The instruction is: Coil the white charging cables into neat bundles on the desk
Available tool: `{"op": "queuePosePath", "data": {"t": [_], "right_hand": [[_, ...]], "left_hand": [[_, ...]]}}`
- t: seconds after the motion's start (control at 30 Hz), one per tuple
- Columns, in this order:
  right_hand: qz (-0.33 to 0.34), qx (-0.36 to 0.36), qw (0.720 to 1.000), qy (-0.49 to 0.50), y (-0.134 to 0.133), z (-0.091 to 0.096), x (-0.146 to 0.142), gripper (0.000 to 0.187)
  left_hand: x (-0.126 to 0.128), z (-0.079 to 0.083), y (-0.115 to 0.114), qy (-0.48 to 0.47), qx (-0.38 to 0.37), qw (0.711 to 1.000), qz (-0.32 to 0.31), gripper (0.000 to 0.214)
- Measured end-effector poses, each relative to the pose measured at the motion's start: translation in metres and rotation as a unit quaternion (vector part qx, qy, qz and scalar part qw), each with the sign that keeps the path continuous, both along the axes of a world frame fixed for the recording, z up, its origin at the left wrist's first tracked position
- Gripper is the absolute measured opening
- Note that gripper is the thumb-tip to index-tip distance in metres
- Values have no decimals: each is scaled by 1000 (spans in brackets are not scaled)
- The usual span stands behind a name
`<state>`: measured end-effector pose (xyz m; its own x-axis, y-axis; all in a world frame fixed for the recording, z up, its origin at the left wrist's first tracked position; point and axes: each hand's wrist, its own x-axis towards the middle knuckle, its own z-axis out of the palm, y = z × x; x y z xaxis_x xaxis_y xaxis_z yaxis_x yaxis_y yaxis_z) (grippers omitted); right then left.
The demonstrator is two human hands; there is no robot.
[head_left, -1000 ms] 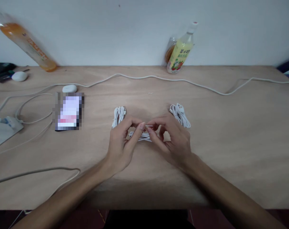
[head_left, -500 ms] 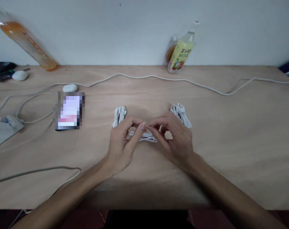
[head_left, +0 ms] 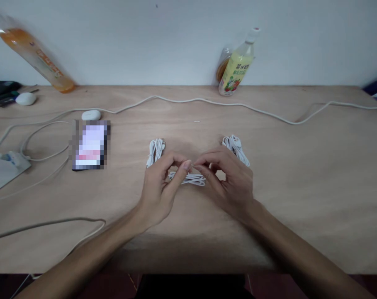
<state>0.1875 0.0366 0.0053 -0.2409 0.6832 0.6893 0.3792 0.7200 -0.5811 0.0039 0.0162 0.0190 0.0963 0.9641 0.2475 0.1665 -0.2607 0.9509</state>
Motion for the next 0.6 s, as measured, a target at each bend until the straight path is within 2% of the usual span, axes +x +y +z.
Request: {"op": "queuePosePath", "data": {"t": [0.13,0.33,0.6], "right_hand": [[-8,0,1000,4,0,-1,-1,15],[-24,7,1000,7,1,-2,-2,13],[-29,-3,999,11,1,-1,-1,13]], "left_hand": [[0,0,1,-15,-16,1000,4,19],[-1,-2,3,-25,-31,999,-3,30],[-1,-3,3,-54,-48,997,5,20]]}}
